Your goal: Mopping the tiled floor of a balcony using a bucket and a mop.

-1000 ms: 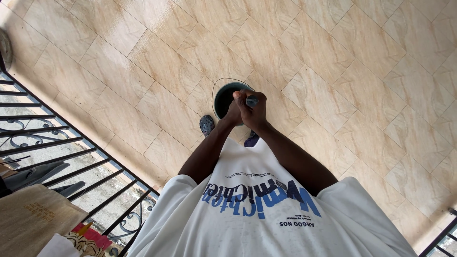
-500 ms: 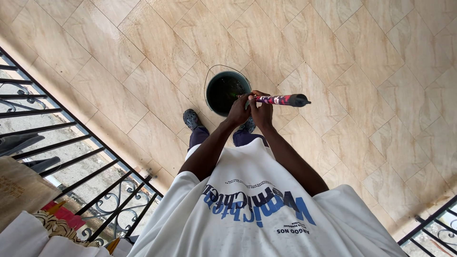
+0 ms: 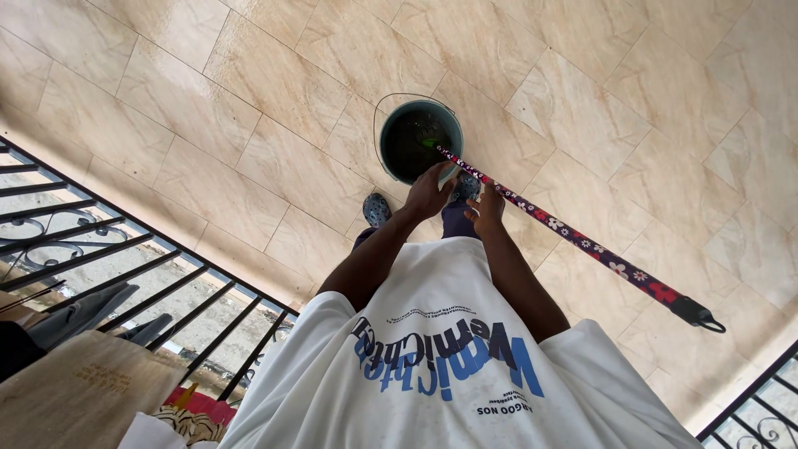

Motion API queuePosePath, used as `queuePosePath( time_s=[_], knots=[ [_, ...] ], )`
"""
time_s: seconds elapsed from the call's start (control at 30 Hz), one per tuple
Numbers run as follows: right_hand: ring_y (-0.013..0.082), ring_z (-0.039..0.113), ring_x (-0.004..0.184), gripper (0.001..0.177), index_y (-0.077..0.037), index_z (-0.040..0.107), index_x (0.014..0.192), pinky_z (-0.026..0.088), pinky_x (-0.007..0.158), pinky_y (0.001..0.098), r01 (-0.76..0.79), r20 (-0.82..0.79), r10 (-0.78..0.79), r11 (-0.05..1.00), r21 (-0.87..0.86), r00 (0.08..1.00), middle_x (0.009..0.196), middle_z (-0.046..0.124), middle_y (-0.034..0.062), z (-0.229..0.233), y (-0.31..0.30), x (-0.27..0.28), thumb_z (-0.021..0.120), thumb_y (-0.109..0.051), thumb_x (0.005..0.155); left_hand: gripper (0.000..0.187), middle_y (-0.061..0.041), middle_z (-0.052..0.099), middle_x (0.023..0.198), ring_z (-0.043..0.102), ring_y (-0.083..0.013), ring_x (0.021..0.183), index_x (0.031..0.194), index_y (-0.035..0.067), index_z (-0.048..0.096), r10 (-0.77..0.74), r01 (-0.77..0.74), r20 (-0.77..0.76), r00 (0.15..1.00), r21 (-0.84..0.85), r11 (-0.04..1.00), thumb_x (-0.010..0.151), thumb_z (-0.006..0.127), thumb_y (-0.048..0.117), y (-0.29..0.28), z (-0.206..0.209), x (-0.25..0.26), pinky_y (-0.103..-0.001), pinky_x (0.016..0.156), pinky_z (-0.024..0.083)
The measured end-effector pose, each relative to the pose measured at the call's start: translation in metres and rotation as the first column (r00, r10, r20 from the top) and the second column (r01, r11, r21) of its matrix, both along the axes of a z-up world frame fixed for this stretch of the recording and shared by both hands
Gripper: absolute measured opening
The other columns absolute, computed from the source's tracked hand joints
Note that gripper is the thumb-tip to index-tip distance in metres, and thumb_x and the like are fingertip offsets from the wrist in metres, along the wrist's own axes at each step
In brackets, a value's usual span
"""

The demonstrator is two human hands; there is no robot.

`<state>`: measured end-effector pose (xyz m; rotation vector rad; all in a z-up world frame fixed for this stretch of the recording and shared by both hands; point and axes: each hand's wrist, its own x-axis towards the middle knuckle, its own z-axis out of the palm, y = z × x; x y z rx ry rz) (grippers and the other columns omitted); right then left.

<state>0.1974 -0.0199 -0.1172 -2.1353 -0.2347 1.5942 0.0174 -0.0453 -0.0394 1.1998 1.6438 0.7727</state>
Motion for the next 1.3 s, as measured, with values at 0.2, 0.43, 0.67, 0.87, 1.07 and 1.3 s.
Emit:
queuePosePath(
  time_s=[0.2,0.43,0.67,0.87,1.07,1.3],
  knots=[
    [0.0215,0.07,0.096,0.062,-0.013,0.046,0.144,0.055,0.069,0.0418,-0.346,-0.102,0.36,0.928,0.136,0.927,0.128,0.063,0.0099,-0.04,-0.014,-0.04,0.066,-0.04,0.092,0.051,-0.023,0.061,0.141,0.06,-0.041,0.129,0.141,0.001,0.055,0.002,0.0,-0.051,0.999,0.033,0.999,0.098,0.063,0.027,-0.024,-0.053,-0.031,-0.046,0.107,0.047],
    [0.0352,0.064,0.122,0.063,-0.003,0.054,0.143,0.054,0.099,0.0471,-0.93,0.55,0.767,0.163,0.33,0.33,0.134,0.064,0.0232,-0.117,0.052,-0.05,0.077,-0.039,0.097,0.061,-0.022,0.055,0.149,0.052,-0.0403,0.138,0.147,0.003,0.048,0.186,-0.195,-0.105,0.977,-0.077,0.978,0.1,0.061,0.04,-0.02,-0.146,-0.053,-0.047,0.111,0.043],
    [0.0479,0.054,0.123,0.068,-0.003,0.05,0.144,0.05,0.097,0.0541,-0.936,0.487,0.8,-0.306,-0.171,-0.35,0.133,0.055,0.0291,-0.22,0.08,-0.056,0.074,-0.038,0.091,0.075,-0.024,0.029,0.165,0.023,-0.0428,0.154,0.157,0.003,0.033,0.244,-0.276,-0.359,0.901,-0.04,0.96,0.099,0.062,0.04,-0.005,-0.271,-0.061,-0.052,0.121,0.025],
    [0.04,0.064,0.115,0.049,0.005,0.064,0.119,0.053,0.098,0.0476,-0.649,0.412,0.517,-0.694,-0.313,-0.751,0.119,0.065,0.0259,-0.297,0.087,-0.067,0.077,-0.028,0.084,0.082,-0.025,0.022,0.168,0.015,-0.0441,0.157,0.161,0.001,0.026,0.362,-0.403,-0.409,0.838,-0.015,0.915,0.098,0.062,0.038,-0.001,-0.354,-0.06,-0.058,0.124,0.019],
    [0.0411,0.071,0.098,0.015,0.001,0.075,0.097,0.056,0.091,0.0484,-0.76,0.459,0.622,-0.611,-0.221,-0.634,0.101,0.072,0.0272,-0.376,0.103,-0.052,0.069,-0.008,0.086,0.079,-0.03,0.022,0.166,0.024,-0.0457,0.152,0.159,-0.003,0.027,0.471,-0.454,-0.334,0.816,0.133,0.881,0.096,0.062,0.028,0.004,-0.333,-0.066,-0.053,0.122,0.026],
    [0.0415,0.071,0.094,0.028,0.006,0.067,0.1,0.055,0.086,0.0493,-0.851,0.301,0.798,-0.514,-0.11,-0.522,0.095,0.072,0.0277,-0.272,0.11,-0.052,0.072,-0.016,0.084,0.074,-0.026,0.029,0.166,0.029,-0.0421,0.153,0.157,-0.006,0.029,0.443,-0.459,-0.274,0.854,0.006,0.888,0.095,0.06,0.02,0.001,-0.346,-0.078,-0.045,0.125,0.028]
  ],
)
